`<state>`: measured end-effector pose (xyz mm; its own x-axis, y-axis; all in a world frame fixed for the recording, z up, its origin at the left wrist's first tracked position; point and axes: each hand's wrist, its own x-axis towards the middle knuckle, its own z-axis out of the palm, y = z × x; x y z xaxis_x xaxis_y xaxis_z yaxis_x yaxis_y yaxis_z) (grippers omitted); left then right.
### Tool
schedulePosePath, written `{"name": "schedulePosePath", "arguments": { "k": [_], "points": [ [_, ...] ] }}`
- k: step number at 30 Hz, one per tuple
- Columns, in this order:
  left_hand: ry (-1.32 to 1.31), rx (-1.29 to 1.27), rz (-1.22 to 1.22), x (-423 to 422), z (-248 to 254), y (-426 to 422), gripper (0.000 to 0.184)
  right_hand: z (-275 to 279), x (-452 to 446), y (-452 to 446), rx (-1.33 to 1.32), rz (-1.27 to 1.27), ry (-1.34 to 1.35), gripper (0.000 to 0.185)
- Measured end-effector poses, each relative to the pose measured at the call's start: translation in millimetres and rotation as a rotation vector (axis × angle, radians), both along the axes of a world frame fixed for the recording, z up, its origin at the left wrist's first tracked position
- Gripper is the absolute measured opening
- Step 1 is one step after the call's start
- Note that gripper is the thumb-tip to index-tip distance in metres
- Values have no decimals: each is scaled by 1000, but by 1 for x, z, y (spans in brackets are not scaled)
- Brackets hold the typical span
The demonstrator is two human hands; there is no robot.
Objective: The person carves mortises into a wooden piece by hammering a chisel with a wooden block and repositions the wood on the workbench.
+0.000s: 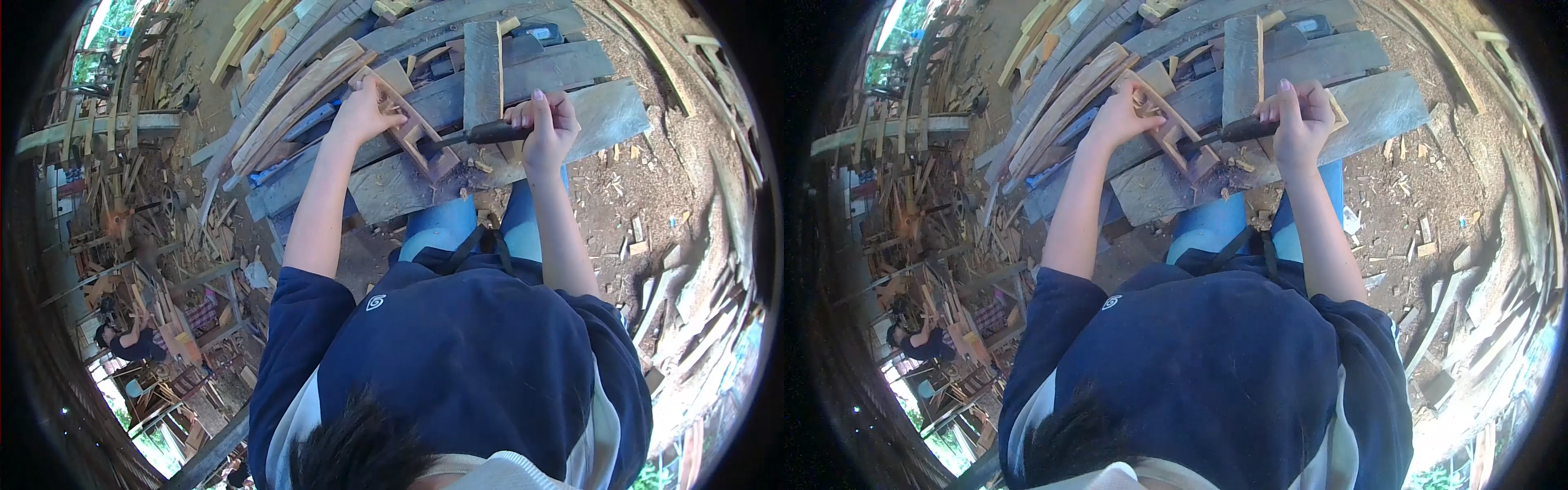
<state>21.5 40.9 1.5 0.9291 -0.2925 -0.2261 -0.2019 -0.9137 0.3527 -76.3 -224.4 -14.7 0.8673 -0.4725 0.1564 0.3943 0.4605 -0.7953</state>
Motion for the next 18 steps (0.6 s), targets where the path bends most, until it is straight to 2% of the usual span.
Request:
{"name": "schedulePosePath", "arguments": {
  "k": [6, 13, 18],
  "points": [
    [-118, 99, 69, 6, -21, -4, 77, 0, 0, 0, 11, 9, -7, 21],
    [-57, 54, 16, 7, -3, -5, 74, 1, -5, -1, 26, 18, 10, 21],
    [-114, 170, 9, 2, -6, -17, 69, -1, -3, -1, -7, -10, 15, 21]
  ]
}}
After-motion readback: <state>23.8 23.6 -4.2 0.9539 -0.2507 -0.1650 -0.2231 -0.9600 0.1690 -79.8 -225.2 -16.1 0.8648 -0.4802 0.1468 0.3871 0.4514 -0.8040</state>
